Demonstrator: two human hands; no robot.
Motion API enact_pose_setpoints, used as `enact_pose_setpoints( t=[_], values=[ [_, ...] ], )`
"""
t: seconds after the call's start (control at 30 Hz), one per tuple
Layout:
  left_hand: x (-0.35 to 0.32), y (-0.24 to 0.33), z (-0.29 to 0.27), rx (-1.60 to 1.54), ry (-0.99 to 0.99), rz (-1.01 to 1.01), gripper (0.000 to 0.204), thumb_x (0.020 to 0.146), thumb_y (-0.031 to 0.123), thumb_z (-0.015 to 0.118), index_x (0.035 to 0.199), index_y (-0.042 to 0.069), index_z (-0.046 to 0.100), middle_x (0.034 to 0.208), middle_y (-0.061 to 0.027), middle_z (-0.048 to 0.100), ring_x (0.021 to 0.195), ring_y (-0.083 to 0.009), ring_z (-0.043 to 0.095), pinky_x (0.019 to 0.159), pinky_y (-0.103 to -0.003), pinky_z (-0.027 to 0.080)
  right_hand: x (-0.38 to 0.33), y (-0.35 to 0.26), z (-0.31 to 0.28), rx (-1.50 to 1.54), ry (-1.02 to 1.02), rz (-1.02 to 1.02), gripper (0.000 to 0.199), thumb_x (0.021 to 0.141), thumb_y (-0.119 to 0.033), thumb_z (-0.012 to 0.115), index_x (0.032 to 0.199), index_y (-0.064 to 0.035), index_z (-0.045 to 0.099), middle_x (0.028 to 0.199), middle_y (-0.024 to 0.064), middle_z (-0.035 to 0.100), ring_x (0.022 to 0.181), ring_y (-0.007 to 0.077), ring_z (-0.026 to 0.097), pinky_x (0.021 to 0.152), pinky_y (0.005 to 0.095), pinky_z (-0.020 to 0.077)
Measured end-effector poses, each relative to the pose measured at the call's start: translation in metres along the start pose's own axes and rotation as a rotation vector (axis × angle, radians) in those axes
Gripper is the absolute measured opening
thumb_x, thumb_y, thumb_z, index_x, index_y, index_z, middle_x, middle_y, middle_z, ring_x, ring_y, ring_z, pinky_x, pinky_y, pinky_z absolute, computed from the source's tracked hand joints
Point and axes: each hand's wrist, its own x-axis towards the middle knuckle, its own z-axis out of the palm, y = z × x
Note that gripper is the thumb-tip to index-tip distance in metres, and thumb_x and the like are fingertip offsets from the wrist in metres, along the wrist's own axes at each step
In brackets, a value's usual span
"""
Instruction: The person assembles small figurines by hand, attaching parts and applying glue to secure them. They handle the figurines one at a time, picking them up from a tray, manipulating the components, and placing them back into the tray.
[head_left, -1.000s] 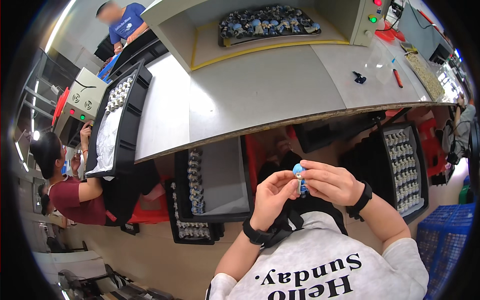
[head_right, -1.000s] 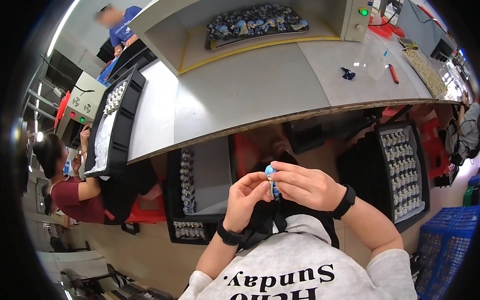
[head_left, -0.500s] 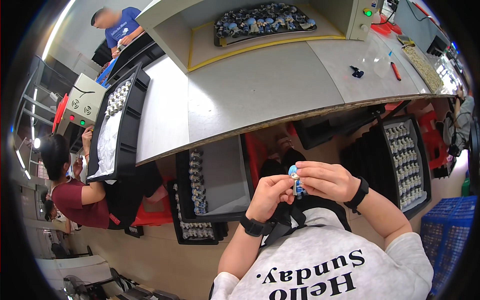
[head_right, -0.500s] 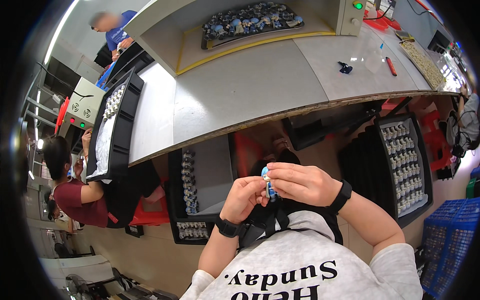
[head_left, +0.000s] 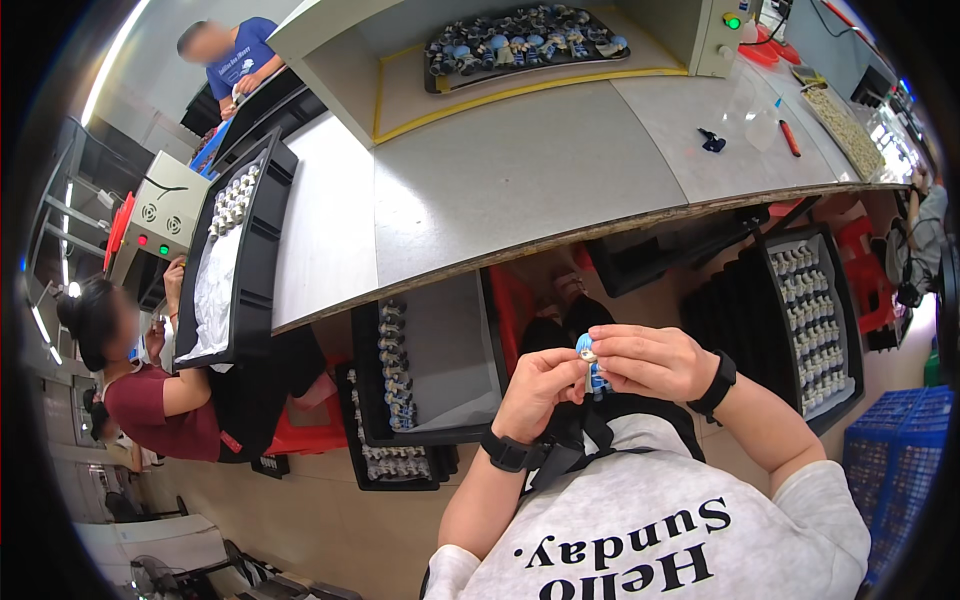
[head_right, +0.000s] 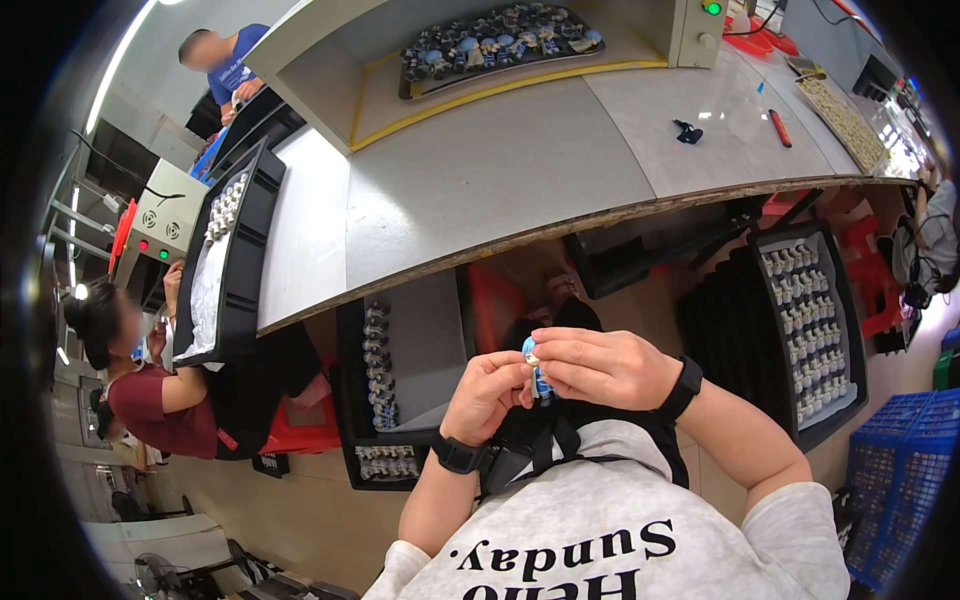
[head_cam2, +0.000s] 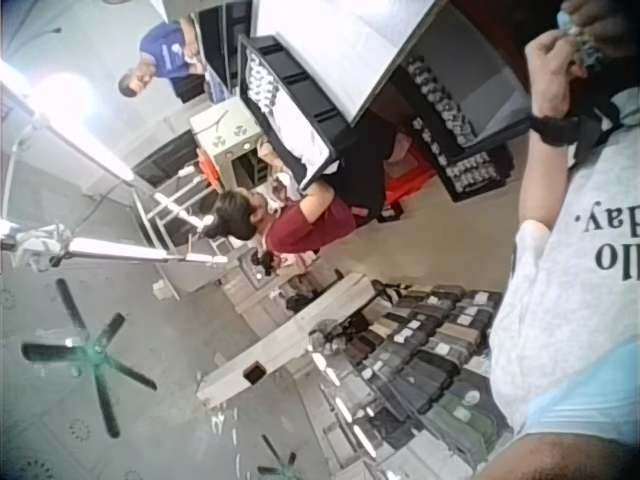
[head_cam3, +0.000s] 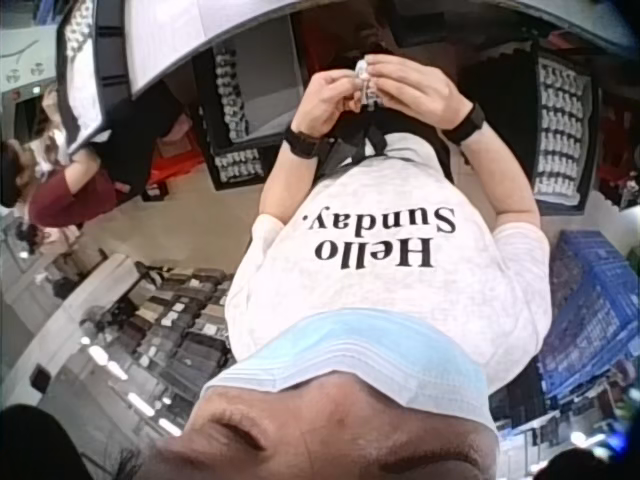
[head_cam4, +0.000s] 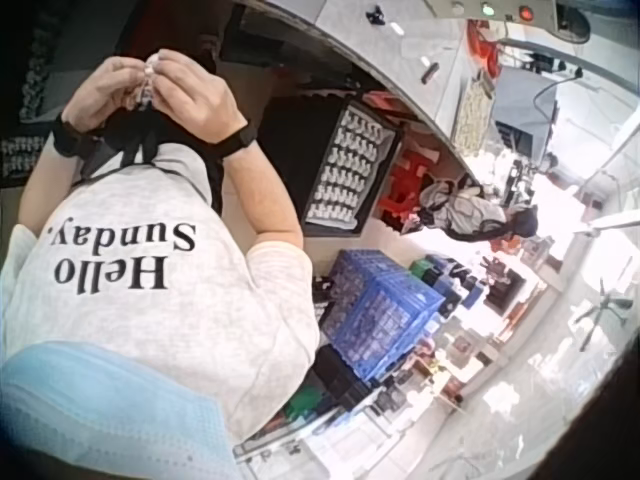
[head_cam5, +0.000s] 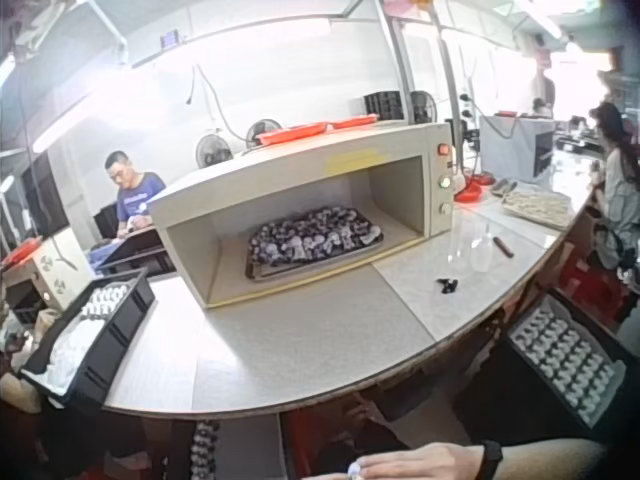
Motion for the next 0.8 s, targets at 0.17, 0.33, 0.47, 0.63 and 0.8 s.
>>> enact_pose_setpoints(
  t=[0.17, 0.33, 0.47, 0.63, 0.8],
  values=[
    [0.0003, 0.0002, 0.0002, 0.026, 0.024, -0.001, 0.013, 0.089, 0.012, 0.063, 0.088, -0.001, 0.067, 0.071, -0.0004, 0.061, 0.062, -0.0058, 0.056, 0.058, -0.018, 0.046, -0.0023, -0.0012, 0.0042, -0.034, 0.013, 0.006, 0.021, 0.077, -0.005, 0.073, 0.092, 0.0038, 0.061, 0.101, 0.0153, 0.064, 0.101, 0.0313, 0.066, 0.072, 0.0324, 0.0597],
    [0.0007, -0.0008, -0.0007, 0.037, 0.026, 0.002, 0.013, 0.09, 0.01, 0.061, 0.09, -0.001, 0.067, 0.072, -0.0016, 0.061, 0.063, -0.0071, 0.057, 0.059, -0.02, 0.048, -0.0048, -0.0012, 0.0058, -0.038, 0.005, 0.016, 0.021, 0.077, -0.005, 0.072, 0.092, 0.0042, 0.061, 0.101, 0.0156, 0.064, 0.101, 0.0317, 0.065, 0.072, 0.0328, 0.0597],
    [0.0013, -0.0015, -0.003, 0.031, 0.022, -0.016, 0.012, 0.091, 0.008, 0.059, 0.093, -0.002, 0.065, 0.074, -0.0038, 0.063, 0.064, -0.0099, 0.06, 0.061, -0.022, 0.051, -0.0055, -0.0015, 0.0061, -0.038, -0.006, 0.015, 0.022, 0.076, -0.006, 0.072, 0.092, 0.0043, 0.061, 0.101, 0.016, 0.064, 0.102, 0.0321, 0.065, 0.072, 0.033, 0.0597],
    [0.0015, -0.0029, -0.0049, 0.015, 0.022, -0.031, 0.012, 0.091, 0.008, 0.059, 0.093, -0.002, 0.065, 0.074, -0.004, 0.063, 0.064, -0.0104, 0.06, 0.062, -0.023, 0.051, -0.0064, -0.0011, 0.005, -0.046, -0.022, -0.002, 0.023, 0.074, -0.005, 0.071, 0.093, 0.0043, 0.062, 0.101, 0.0163, 0.064, 0.102, 0.032, 0.065, 0.072, 0.033, 0.0597],
    [-0.0001, -0.0034, -0.004, -0.003, 0.031, -0.042, 0.012, 0.09, 0.008, 0.059, 0.094, -0.002, 0.065, 0.076, -0.004, 0.063, 0.065, -0.0105, 0.06, 0.063, -0.023, 0.051, -0.0072, -0.0015, 0.0058, -0.041, -0.021, 0.001, 0.023, 0.073, -0.004, 0.07, 0.094, 0.0045, 0.063, 0.102, 0.0162, 0.064, 0.102, 0.0315, 0.065, 0.072, 0.0323, 0.0596]
  ],
)
